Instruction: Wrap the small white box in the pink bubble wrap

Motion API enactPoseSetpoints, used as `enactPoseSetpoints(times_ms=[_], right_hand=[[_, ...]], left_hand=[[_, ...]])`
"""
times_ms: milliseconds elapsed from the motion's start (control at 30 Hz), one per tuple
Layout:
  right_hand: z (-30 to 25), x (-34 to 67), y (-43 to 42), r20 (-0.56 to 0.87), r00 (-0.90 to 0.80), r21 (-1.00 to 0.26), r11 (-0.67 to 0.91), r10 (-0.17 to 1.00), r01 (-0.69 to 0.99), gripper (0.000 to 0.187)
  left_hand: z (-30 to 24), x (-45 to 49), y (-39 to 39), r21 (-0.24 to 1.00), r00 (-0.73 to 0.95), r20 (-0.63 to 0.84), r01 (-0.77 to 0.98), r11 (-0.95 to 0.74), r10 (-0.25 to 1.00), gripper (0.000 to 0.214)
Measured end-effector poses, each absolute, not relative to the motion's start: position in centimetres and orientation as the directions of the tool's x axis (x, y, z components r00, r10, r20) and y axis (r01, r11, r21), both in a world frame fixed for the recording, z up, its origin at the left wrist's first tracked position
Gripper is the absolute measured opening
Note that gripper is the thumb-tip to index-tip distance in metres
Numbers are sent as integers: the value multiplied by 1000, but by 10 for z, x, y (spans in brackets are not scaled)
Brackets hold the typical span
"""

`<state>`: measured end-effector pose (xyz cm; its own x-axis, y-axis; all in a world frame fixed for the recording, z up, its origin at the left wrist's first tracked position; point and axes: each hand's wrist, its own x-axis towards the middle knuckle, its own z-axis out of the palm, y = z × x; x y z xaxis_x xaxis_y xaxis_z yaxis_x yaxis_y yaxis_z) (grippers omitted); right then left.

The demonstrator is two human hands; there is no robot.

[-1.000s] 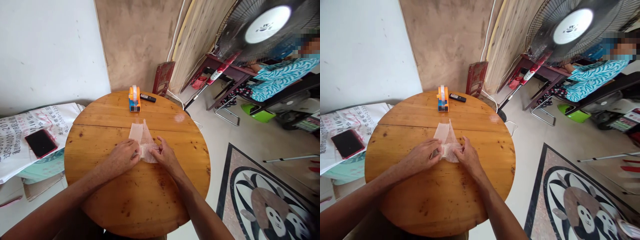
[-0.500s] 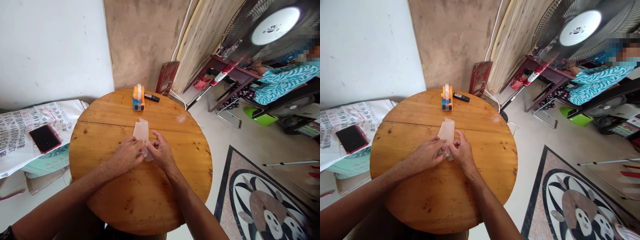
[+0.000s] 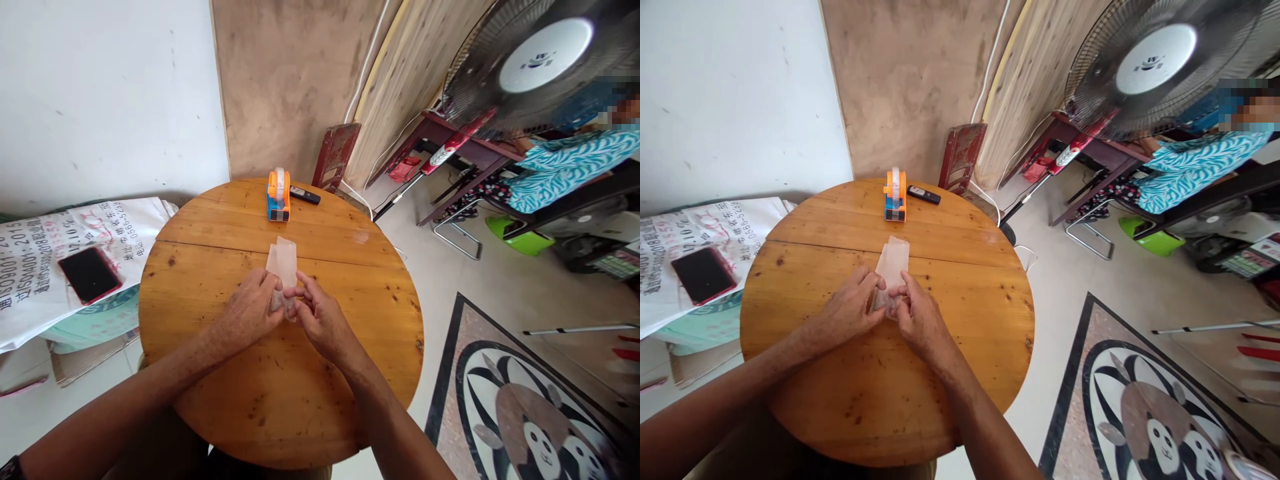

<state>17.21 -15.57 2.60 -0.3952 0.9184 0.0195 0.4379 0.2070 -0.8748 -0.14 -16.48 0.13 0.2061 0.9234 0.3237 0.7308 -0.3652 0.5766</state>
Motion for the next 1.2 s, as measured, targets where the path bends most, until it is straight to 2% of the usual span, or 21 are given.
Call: enactPoseSetpoints(times_ms=[133,300,400,467,533,700,800,900,967,1100,1200], right_hand=[[36,172,-161,32,-485,-711,360,874,604,61],[48,169,-163,-27,-537,-564,430,843,705,73],[49,171,-157,-40,-545,-527,446,838,724,74],[48,174,-151,-41,-542,-546,435,840,716,72],[48,178,-144,-45,-540,-619,400,841,675,69],[46,178,-126,-128,-494,-844,167,860,509,59],[37,178,-110,-162,-381,-898,24,910,439,51],[24,180,-86,-109,-253,-887,21,961,462,38],[16,182,-68,-78,-196,-826,47,978,562,34],[7,178,-37,-101,-162,-658,56,982,751,46],[4,169,-23,-111,-183,-644,70,977,762,55]], left_hand=[[5,-5,-164,697,208,195,658,-285,958,14],[18,-10,-158,792,228,37,587,-167,973,19],[20,-5,-154,750,169,101,635,-187,980,17],[17,-1,-152,706,161,224,653,-274,961,12],[12,1,-151,686,204,291,636,-353,934,7],[2,3,-150,664,239,258,660,-352,936,7],[4,4,-149,615,255,219,713,-337,942,10],[7,4,-149,603,265,191,728,-326,945,7],[7,3,-149,616,269,187,718,-326,945,6],[2,3,-148,626,277,232,691,-361,932,5],[1,2,-148,642,294,260,659,-392,920,5]])
